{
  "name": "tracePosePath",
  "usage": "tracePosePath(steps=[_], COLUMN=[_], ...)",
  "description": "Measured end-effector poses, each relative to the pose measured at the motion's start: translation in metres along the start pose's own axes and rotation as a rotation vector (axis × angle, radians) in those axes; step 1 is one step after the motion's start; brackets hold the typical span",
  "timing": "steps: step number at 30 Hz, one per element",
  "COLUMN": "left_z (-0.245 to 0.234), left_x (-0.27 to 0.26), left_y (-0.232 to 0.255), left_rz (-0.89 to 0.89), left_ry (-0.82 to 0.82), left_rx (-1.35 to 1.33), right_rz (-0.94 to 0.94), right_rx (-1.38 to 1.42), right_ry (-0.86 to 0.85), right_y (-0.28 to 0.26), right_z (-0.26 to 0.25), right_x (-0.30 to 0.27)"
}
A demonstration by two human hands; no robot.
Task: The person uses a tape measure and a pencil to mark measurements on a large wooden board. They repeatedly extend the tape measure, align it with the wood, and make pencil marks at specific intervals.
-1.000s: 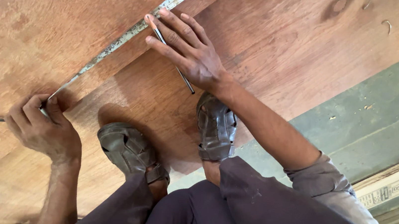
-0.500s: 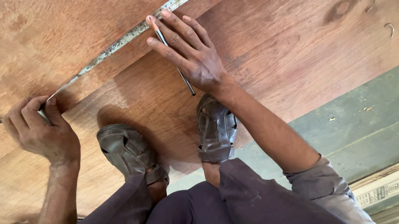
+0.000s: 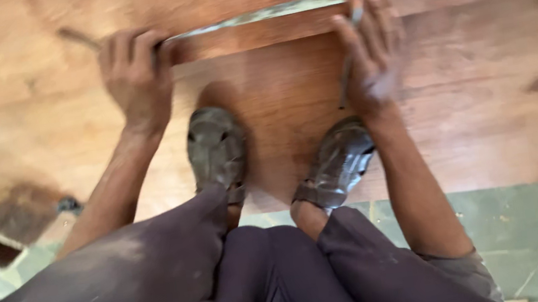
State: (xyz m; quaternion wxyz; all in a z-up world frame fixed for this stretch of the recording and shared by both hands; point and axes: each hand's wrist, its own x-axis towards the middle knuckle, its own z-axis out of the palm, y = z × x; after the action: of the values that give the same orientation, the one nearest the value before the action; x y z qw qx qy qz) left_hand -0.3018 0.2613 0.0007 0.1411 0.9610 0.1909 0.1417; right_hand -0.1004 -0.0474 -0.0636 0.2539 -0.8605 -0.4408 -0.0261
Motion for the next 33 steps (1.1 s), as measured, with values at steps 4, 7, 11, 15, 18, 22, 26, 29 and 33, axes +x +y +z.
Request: tracePosePath(steps=[4, 7, 11, 15, 18, 22, 26, 29, 33], left_z=[-0.019, -0.028, -0.027, -0.036, -0.043, -0.045, -0.044, -0.044, -0.046], left_x=[-0.003, -0.002, -0.003, -0.015, -0.019, -0.028, -0.03, -0.034, -0.035], left_y=[0.002, 0.0, -0.017, -0.052, -0.076, -0.093, -0.094, -0.091, -0.098], left_rz=[0.028, 0.023, -0.019, -0.017, -0.07, -0.177, -0.118, -0.142, -0.116], left_ry=[0.027, 0.05, 0.069, 0.088, 0.046, 0.032, 0.062, 0.066, 0.006], left_rx=[-0.04, -0.055, -0.098, -0.085, -0.086, -0.224, -0.148, -0.178, -0.176], right_rz=[-0.006, 0.013, 0.017, -0.024, 0.006, -0.079, -0.115, -0.118, -0.112], right_rx=[-0.035, -0.027, -0.012, -0.015, 0.01, -0.08, -0.109, -0.098, -0.113], right_ry=[0.07, 0.057, 0.052, 0.083, 0.087, 0.114, 0.106, 0.139, 0.159], right_y=[-0.001, -0.005, -0.003, 0.004, 0.007, 0.007, 0.008, 0.007, 0.008], right_z=[0.013, 0.009, 0.009, 0.018, 0.023, 0.023, 0.023, 0.024, 0.027], right_x=[0.002, -0.001, -0.004, -0.005, -0.004, -0.005, -0.001, -0.005, -0.005])
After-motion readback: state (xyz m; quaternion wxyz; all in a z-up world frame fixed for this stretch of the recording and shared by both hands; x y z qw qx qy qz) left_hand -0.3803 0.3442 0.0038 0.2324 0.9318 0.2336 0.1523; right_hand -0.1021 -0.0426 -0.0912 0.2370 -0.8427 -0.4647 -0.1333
